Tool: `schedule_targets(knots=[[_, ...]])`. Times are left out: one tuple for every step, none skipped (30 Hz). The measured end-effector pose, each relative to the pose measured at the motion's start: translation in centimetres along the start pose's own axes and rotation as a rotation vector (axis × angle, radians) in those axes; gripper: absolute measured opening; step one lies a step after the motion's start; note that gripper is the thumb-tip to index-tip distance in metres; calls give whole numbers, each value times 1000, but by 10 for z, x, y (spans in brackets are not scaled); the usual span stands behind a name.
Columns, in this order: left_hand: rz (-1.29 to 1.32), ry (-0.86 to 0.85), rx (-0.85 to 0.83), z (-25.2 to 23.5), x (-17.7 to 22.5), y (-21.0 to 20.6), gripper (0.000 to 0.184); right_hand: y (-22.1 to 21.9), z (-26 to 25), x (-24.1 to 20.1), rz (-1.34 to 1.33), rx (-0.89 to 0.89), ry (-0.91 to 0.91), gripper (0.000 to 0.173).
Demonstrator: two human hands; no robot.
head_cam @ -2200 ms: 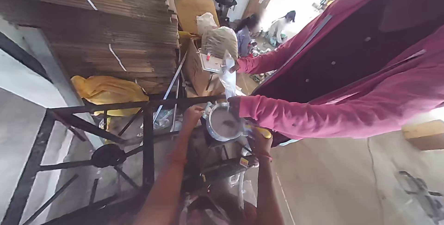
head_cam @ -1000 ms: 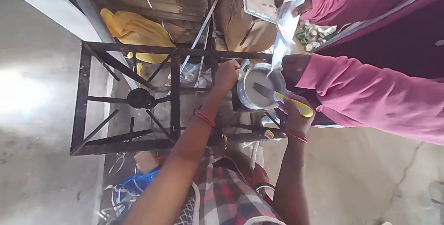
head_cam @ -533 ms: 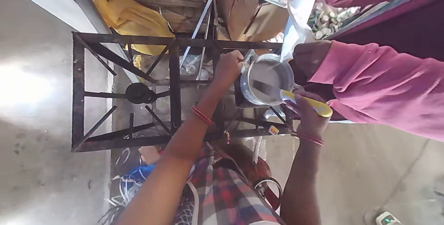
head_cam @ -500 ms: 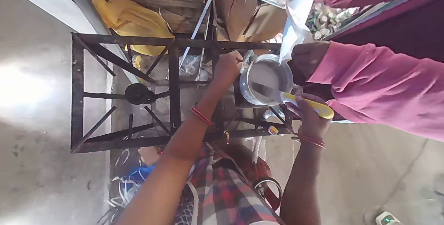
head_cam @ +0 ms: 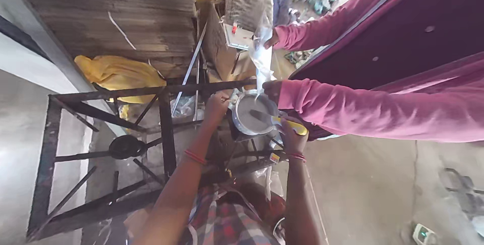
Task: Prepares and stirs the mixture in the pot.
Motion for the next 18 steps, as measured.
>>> schedule_targets(knots=[[4,-4,0,0,0,0,29,-4,-3,3,-12,8,-2,15],[7,-5,-2,1,0,0,29,-7,-5,6,-39,-7,-4,15],[13,-5,0,2,-1,-1,29,-8,-5,6,-61,-36,1,14],[13,-12,10,3,-1,-1,28,-7,-5,4,-73,-66,5,14],[6,-12,15,2,-2,-1,28,-5,-4,1,-70,-79,7,13],[-4,-9,11,1,-2,0,28,-2,-4,-1,-61,-74,11,12],[-12,0,5,1,-1,0,29,2,-5,-3,-53,-51,12,11],[-16,14,-1,0,-1,0,29,4,-6,-2,-42,-9,14,11],[-20,26,-1,-1,0,-1,29,4,-8,1,-35,42,19,12],[-26,34,0,-1,1,-1,28,1,-9,7,-48,85,19,13],[-29,36,1,0,2,0,28,-3,-8,12,-74,108,8,14],[-23,32,1,2,2,0,28,-6,-5,15,-105,98,-7,15],[-17,32,-1,3,3,0,28,-7,-1,15,-118,61,-14,14],[-13,31,0,4,4,1,29,-5,4,13,-118,11,-6,13],[-12,33,2,4,5,1,29,-1,8,10,-106,-36,11,12],[-6,39,4,5,5,0,30,6,10,6,-85,-63,33,12],[-4,47,7,5,6,0,30,13,11,3,-52,-62,54,12],[-12,51,7,6,6,-1,31,19,11,2,-20,-42,73,12]])
Point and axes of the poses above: each hand's wrist, its own z-axis away from the middle knuckle, its own y-axis out of the back of the hand, x = y × z, the point moved 3 cm from there along -z, towards the middle knuckle, and after that the axes turned 3 degrees about -y, right-handed, at the moved point
